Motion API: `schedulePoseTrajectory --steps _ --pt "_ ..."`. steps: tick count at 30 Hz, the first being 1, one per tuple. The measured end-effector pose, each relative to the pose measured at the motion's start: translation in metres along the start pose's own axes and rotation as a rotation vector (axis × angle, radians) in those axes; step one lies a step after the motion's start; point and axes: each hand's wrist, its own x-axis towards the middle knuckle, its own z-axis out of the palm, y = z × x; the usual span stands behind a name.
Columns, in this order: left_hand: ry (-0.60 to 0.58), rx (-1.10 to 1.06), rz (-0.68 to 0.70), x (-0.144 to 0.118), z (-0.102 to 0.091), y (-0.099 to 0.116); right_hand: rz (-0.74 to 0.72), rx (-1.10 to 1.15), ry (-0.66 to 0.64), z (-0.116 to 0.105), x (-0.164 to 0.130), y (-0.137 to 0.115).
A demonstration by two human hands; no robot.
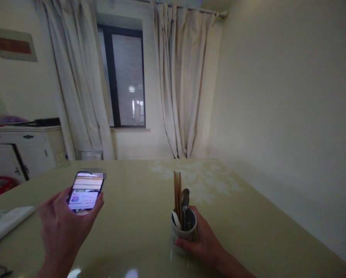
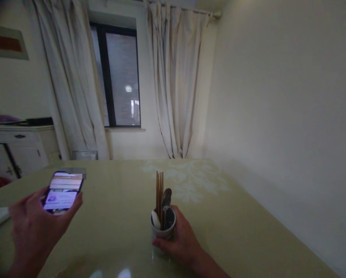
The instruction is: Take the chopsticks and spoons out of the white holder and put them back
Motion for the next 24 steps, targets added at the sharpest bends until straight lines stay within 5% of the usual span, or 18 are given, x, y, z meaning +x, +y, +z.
schedulePoseTrajectory --steps 8,24 --pt "0.091 -0.023 0.077 0.002 -0.006 0.005 0.014 -0.002 -0.008 0.001 0.0 -0.003" --pt "-0.076 0.074 0.03 0.003 -0.009 0.007 0.025 -0.002 -0.009 0.0 0.0 0.001"
